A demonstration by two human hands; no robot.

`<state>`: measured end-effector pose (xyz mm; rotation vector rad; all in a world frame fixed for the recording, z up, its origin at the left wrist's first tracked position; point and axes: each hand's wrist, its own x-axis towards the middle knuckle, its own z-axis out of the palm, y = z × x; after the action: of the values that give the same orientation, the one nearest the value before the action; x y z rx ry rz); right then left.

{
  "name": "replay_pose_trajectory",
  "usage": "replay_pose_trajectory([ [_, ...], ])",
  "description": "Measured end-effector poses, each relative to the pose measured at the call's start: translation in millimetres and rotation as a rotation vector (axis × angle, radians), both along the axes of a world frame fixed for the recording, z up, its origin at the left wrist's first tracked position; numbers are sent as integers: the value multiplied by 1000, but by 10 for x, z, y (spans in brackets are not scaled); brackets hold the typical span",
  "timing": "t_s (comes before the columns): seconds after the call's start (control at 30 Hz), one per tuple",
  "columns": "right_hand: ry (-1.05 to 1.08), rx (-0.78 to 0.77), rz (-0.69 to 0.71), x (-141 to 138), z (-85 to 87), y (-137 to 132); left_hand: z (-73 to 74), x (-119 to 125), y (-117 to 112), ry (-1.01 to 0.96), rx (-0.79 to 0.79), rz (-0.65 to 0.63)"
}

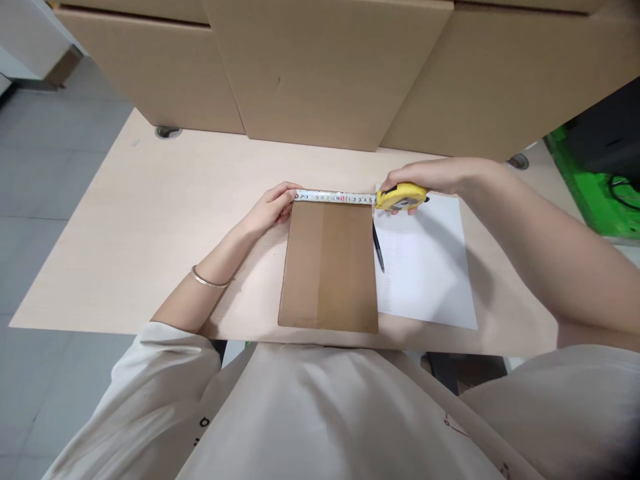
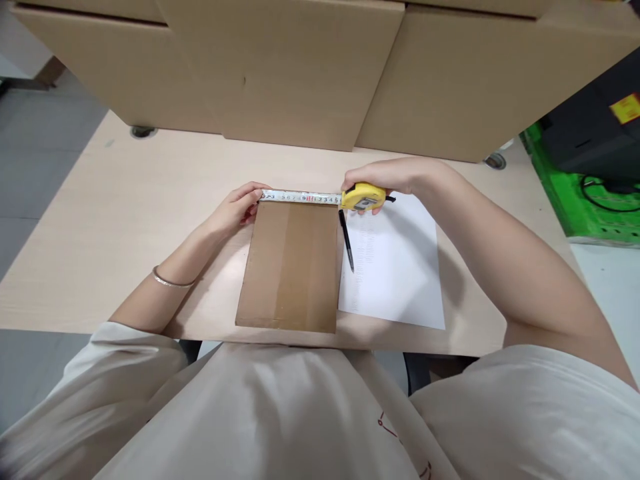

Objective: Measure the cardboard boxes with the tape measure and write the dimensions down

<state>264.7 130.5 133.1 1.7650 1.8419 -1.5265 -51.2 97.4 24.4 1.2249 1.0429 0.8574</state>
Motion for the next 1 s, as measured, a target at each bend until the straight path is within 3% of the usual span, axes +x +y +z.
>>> replay_pose_trajectory([
  [0.33,37,-41,11,0,-101,15,-113,-5,25,10,-22,0],
  [1.0,50,-116,-47,28,-189,103,-144,-11,21,6,-5,-14],
])
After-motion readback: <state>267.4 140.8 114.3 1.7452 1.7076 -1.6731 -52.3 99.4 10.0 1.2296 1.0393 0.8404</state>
